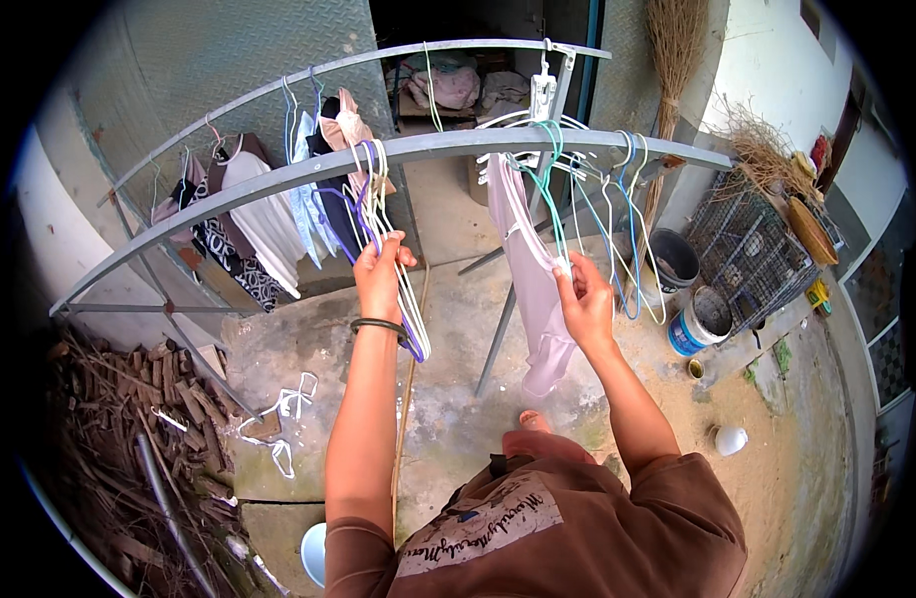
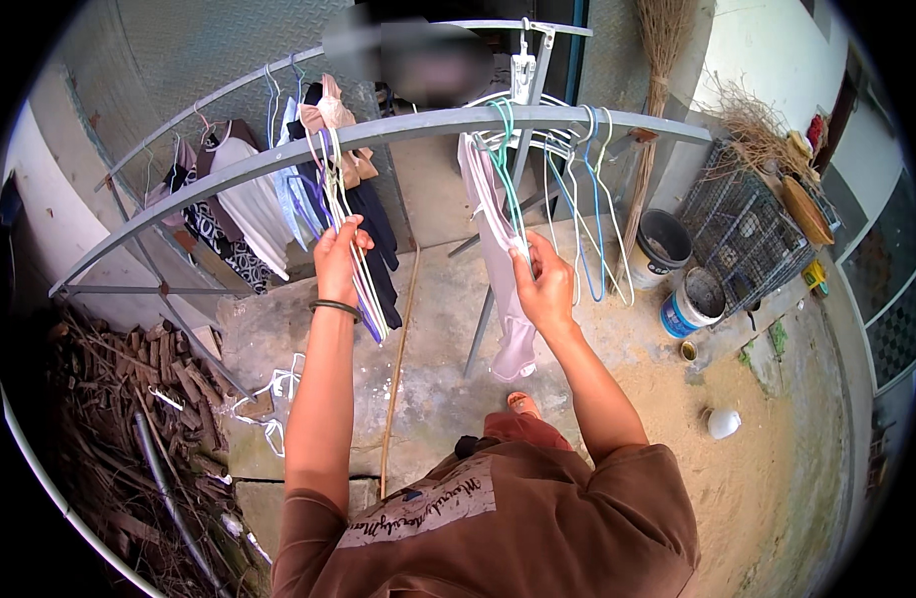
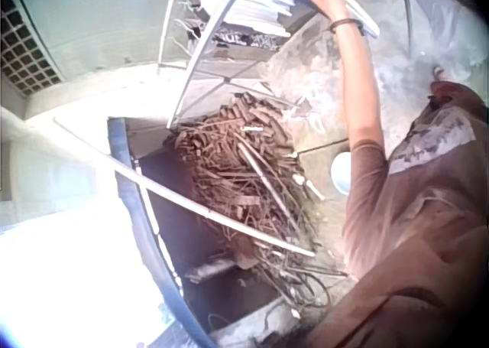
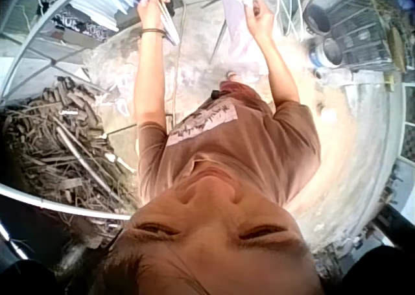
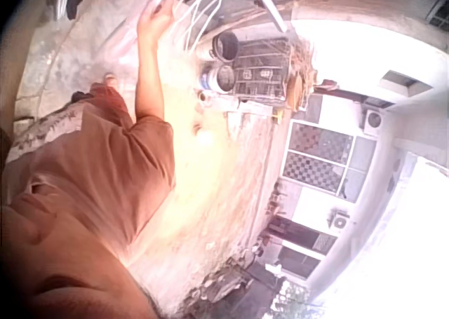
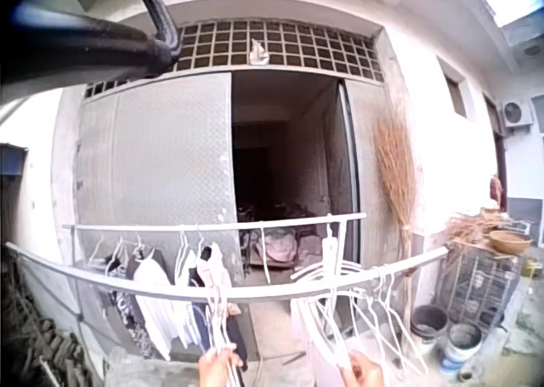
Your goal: The person stirs a large pot of boiling yellow corn kernels on a stove using a metal ladle. After washing hands at a sink, the person walks outside to a patio area and hangs several clothes hangers on a metal drying rack.
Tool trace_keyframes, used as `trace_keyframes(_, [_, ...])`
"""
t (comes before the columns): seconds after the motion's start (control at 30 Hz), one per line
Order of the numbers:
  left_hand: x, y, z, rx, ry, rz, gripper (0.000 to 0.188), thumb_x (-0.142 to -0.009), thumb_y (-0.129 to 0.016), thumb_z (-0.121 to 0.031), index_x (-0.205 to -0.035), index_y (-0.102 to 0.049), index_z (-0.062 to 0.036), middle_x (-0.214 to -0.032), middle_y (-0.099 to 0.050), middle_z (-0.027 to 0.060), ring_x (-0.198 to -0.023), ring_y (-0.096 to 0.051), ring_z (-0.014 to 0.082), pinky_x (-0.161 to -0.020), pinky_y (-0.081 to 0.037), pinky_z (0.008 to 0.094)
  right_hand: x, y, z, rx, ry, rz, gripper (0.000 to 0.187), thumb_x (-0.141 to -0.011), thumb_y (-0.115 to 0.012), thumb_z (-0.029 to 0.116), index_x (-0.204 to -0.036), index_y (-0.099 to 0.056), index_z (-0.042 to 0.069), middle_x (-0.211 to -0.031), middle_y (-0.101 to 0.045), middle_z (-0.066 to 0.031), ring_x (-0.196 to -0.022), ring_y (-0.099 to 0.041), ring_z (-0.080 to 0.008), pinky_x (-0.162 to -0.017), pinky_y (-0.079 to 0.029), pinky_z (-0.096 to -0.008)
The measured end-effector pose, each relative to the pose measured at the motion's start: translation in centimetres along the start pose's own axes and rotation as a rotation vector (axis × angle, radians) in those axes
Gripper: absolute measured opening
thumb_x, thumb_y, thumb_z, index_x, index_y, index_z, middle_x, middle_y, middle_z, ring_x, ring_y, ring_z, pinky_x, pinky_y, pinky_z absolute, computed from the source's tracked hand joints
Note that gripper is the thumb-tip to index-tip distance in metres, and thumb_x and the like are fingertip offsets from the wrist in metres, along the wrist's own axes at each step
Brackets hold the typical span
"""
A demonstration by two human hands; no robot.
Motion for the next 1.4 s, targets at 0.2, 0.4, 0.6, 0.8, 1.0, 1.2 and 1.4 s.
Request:
trace_keyframes(0.2, [-1.2,1.7,-0.8,-0.105,-0.046,-0.058,0.019,-0.098,-0.063,-0.017,-0.100,-0.066,0.0014,-0.067,-0.058,0.0027,-0.064,-0.057,0.0128,-0.067,-0.047,0.0272,-2.6,-5.0,3.6,0.047,0.182,0.227,0.032,-0.089,-0.070,0.009,-0.119,-0.064,-0.002,-0.069,-0.064,-0.0157,-0.054,-0.061,-0.0222,-0.051,-0.045,-0.0329])
trace_keyframes(0.4, [-3.0,3.0,-1.7,-0.118,-0.087,-0.112,0.018,-0.100,-0.061,-0.017,-0.102,-0.064,0.0013,-0.068,-0.055,0.0012,-0.065,-0.054,0.0105,-0.069,-0.048,0.0282,-3.9,-11.9,1.3,-0.001,0.226,0.237,0.032,-0.088,-0.068,0.005,-0.119,-0.062,-0.004,-0.077,-0.067,-0.0206,-0.060,-0.067,-0.0327,-0.054,-0.050,-0.0370])
trace_keyframes(0.6, [-5.0,3.3,-2.2,-0.116,-0.042,-0.156,0.018,-0.100,-0.060,-0.015,-0.103,-0.064,0.0027,-0.070,-0.057,0.0024,-0.066,-0.054,0.0118,-0.070,-0.047,0.0299,-5.9,-17.5,-0.6,-0.180,0.425,0.277,0.030,-0.085,-0.067,0.000,-0.113,-0.061,-0.007,-0.075,-0.066,-0.0178,-0.058,-0.065,-0.0315,-0.052,-0.049,-0.0378])
trace_keyframes(0.8, [-5.7,3.5,-2.9,-0.115,-0.027,-0.248,0.016,-0.100,-0.058,-0.014,-0.100,-0.063,0.0009,-0.068,-0.054,0.0020,-0.065,-0.051,0.0121,-0.070,-0.046,0.0301,-8.4,-18.3,-0.6,-0.191,0.595,0.371,0.025,-0.083,-0.069,0.001,-0.106,-0.062,-0.005,-0.073,-0.065,-0.0151,-0.055,-0.062,-0.0297,-0.052,-0.050,-0.0362])
trace_keyframes(1.0, [-7.1,3.3,-2.8,-0.099,-0.066,-0.254,0.016,-0.101,-0.056,-0.014,-0.101,-0.063,0.0003,-0.067,-0.051,0.0006,-0.064,-0.049,0.0115,-0.070,-0.045,0.0307,-5.0,-18.1,-4.9,-0.188,0.297,0.415,0.022,-0.082,-0.069,0.001,-0.103,-0.062,-0.005,-0.074,-0.066,-0.0159,-0.055,-0.064,-0.0300,-0.053,-0.051,-0.0370])
trace_keyframes(1.2, [-6.9,3.0,-2.3,-0.151,-0.052,-0.232,0.016,-0.102,-0.056,-0.015,-0.104,-0.062,0.0004,-0.067,-0.052,0.0018,-0.065,-0.050,0.0125,-0.071,-0.046,0.0314,-3.6,-22.2,-9.1,-0.165,-0.101,0.477,0.023,-0.090,-0.067,0.008,-0.111,-0.065,0.002,-0.072,-0.067,-0.0178,-0.057,-0.067,-0.0318,-0.052,-0.050,-0.0378])
trace_keyframes(1.4, [-6.8,1.7,-2.2,-0.073,-0.028,-0.185,0.017,-0.102,-0.055,-0.016,-0.105,-0.062,-0.0004,-0.069,-0.053,0.0019,-0.066,-0.050,0.0126,-0.073,-0.046,0.0311,-12.9,-32.3,-7.5,0.017,-0.072,0.376,0.021,-0.092,-0.065,0.016,-0.108,-0.067,0.002,-0.074,-0.067,-0.0217,-0.068,-0.066,-0.0432,-0.061,-0.051,-0.0483])
Point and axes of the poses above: each hand's wrist, its own x-axis away from the middle knuckle, its own y-axis out of the back of the hand, z = x × y, the point moved 4 cm from there along -x, towards the middle knuckle
